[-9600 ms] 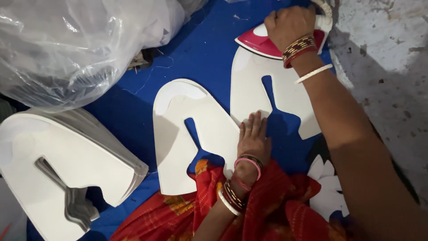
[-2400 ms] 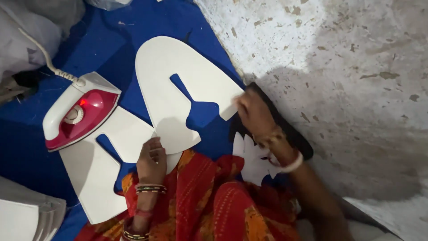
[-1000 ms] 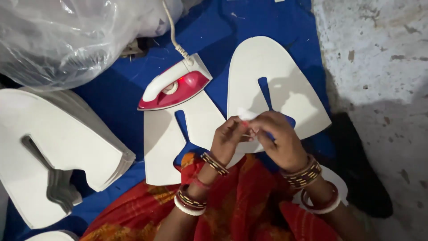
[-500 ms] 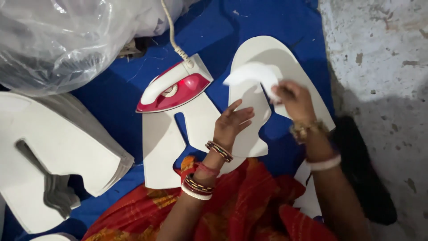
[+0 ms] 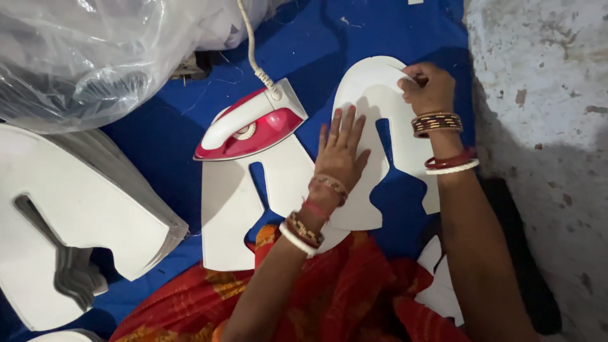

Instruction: The recorder is ironing white foam shoe upper components on a blue floor mat to flatten or shape them.

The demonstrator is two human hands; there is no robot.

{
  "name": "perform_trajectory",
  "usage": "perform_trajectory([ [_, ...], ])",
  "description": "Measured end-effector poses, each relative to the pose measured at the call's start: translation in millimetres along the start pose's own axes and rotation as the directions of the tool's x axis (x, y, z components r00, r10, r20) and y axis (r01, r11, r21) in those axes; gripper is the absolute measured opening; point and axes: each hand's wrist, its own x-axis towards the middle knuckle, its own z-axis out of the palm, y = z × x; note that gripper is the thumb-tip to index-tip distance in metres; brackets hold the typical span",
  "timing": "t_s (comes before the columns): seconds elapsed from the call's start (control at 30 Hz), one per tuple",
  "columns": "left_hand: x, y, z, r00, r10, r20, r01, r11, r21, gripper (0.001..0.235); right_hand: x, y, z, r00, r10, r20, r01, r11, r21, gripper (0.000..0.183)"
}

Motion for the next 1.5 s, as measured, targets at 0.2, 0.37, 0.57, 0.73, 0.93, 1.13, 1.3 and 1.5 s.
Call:
perform_trajectory([
  [0.2,20.0,-4.4,2.2,0.995,-0.063,0.076,0.044,0.972,0.231,0.085,5.6,8.8,4.1,0.997,-0.051,-0.057,0.049,0.998,-0.039,0.015],
  [0.37,21.9,-1.6,1.1,0.987,-0.115,0.116,0.080,0.959,0.271,0.088,3.9,9.8,5.7,0.997,-0.019,-0.074,0.019,1.000,-0.001,0.014],
  [0.57,25.2,-1.1,2.9,0.986,-0.140,0.090,0.110,0.953,0.282,0.090,0.6,-5.3,8.1,0.995,0.032,-0.098,-0.035,0.999,-0.026,0.012],
  [0.73,24.2,0.7,-1.6,0.982,-0.154,0.108,0.111,0.939,0.325,0.090,-1.3,13.3,10.5,0.957,-0.260,-0.128,0.220,0.940,-0.261,0.018],
  [0.93,22.3,-0.1,4.5,0.984,-0.166,0.071,0.137,0.943,0.302,0.091,-10.8,26.2,8.5,0.865,-0.497,-0.072,0.369,0.727,-0.579,0.018],
  [1.13,-6.4,1.8,-8.6,0.984,-0.177,0.014,0.170,0.960,0.222,0.092,-8.7,49.2,7.3,0.834,-0.550,-0.052,0.418,0.690,-0.591,0.021],
  [1.3,-82.8,8.8,-47.1,0.992,-0.126,-0.009,0.126,0.981,0.146,0.089,-5.1,33.4,7.2,0.815,-0.580,-0.006,0.428,0.608,-0.669,0.017],
  [1.5,-215.2,-25.4,-103.7,0.996,-0.065,0.069,0.066,0.998,-0.011,0.070,-58.7,-114.8,65.0,0.721,-0.692,-0.032,0.573,0.621,-0.534,0.030],
])
